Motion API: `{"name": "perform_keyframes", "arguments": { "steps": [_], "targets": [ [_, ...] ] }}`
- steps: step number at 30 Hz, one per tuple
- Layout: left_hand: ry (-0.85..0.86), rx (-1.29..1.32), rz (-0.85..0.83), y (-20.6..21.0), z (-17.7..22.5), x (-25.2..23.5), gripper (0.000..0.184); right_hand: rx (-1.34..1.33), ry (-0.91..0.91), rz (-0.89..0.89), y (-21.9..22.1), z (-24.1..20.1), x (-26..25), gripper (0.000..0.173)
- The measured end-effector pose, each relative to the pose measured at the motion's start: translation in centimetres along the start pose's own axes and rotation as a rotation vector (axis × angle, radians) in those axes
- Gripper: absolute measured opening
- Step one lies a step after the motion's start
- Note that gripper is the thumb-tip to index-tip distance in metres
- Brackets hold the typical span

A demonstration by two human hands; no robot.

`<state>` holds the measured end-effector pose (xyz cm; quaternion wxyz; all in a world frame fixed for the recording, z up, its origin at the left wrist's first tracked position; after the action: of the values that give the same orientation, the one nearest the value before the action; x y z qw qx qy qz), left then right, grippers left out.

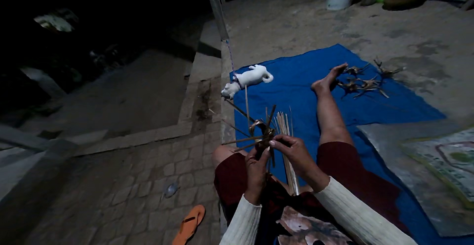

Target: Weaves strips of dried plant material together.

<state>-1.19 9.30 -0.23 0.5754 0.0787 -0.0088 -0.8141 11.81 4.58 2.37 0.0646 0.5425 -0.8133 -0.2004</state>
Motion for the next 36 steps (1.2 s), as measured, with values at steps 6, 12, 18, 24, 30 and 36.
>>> {"name": "perform_keyframes", "arguments": {
  "steps": [6, 12, 18, 24, 30, 36],
  "targets": [
    [-0.130, -0.007, -0.092, -0.1, -0.5, -0.3, 0.013, 0.040, 0.007, -0.009, -0.3, 0.4, -0.3, 0.009],
    [-0.291, 0.102, -0.165, 0.0, -1.0, -0.2, 0.014, 0.373, -0.214, -0.098, 0.3, -0.8, -0.2, 0.017],
    [-0.457, 0.239, -0.131, 0.5, -1.7, 0.6, 0.013, 0.632, -0.515, -0.073, 0.8, -1.6, 0.5, 0.018],
    [-0.329, 0.083, 0.034, -0.7, -2.5, 0.0, 0.009, 0.380, -0.214, -0.135, 0.4, 0.8, 0.0, 0.022],
    [-0.105, -0.125, 0.006, -1.9, -0.8, -1.4, 0.010, 0.437, -0.162, -0.095, -0.3, 1.8, -0.1, 0.023],
    [-0.125, -0.125, -0.008, -1.9, -1.0, -1.3, 0.010, 0.201, -0.037, -0.142, 0.3, 2.5, -0.1, 0.020]
  ]
}}
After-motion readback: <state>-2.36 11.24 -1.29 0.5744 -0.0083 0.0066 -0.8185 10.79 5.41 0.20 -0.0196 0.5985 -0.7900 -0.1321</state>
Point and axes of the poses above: each hand's wrist, its own x-axis away from the middle knuckle, its own y-axis out of the palm, z = x × y, the point moved 10 cm from there along -x, towards the middle knuckle, and after that the axes turned 14 degrees about -x, right-handed, at the moved point
